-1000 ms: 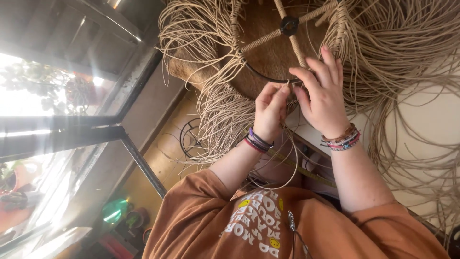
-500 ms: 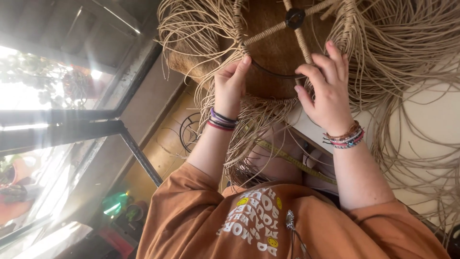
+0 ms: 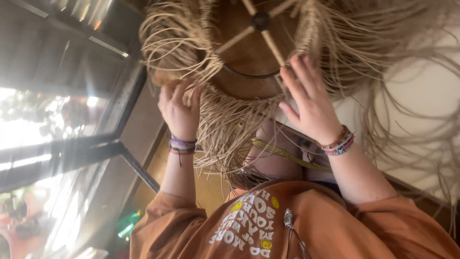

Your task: Weaving and knotting fiber strands onto a circular frame to create a decorative furniture item.

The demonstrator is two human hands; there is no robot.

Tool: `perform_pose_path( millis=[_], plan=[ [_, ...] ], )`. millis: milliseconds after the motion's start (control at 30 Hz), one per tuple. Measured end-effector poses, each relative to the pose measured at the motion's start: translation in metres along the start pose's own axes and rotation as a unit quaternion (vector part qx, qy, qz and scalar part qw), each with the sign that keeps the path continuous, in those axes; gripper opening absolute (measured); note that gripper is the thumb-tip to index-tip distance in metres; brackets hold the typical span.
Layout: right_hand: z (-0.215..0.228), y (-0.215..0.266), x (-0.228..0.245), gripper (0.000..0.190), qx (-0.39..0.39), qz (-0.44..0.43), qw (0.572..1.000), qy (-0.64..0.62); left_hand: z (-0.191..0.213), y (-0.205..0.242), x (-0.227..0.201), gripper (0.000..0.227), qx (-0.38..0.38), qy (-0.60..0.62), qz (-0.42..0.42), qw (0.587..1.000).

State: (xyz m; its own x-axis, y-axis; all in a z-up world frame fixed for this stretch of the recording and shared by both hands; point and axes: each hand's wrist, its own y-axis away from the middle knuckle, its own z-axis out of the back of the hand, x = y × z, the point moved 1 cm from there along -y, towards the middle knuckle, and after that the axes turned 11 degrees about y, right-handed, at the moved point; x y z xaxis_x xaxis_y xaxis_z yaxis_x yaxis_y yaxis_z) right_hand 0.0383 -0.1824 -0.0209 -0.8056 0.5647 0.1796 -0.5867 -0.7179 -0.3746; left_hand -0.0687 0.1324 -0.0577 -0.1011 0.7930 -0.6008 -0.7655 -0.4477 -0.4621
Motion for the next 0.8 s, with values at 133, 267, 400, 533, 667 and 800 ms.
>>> perform_pose_path(
  millis=[133,267,400,533,667,800],
  plan=[
    [0.03,0.069,0.009,0.068,0.014,-0.057,0.997,-0.043,-0.007,0.021,-0.065,0.033,-0.024,0.076,-0.055,0.995],
    [0.054,0.149,-0.023,0.037,-0.043,-0.221,0.974,0.017,-0.028,0.052,-0.134,0.021,0.065,0.221,-0.149,0.962],
    [0.066,0.21,-0.057,0.02,-0.075,-0.342,0.934,0.074,-0.057,0.081,-0.193,0.013,0.233,0.327,-0.159,0.902],
    [0.062,0.235,-0.076,0.019,-0.08,-0.362,0.92,0.125,-0.072,0.095,-0.229,0.015,0.302,0.372,-0.166,0.862],
    [0.079,0.246,-0.096,0.016,-0.108,-0.372,0.912,0.132,-0.086,0.106,-0.247,0.009,0.351,0.368,-0.188,0.841],
    [0.063,0.22,-0.075,0.015,-0.036,-0.313,0.944,0.096,-0.102,0.113,-0.259,0.006,0.4,0.345,-0.177,0.83]
  ],
)
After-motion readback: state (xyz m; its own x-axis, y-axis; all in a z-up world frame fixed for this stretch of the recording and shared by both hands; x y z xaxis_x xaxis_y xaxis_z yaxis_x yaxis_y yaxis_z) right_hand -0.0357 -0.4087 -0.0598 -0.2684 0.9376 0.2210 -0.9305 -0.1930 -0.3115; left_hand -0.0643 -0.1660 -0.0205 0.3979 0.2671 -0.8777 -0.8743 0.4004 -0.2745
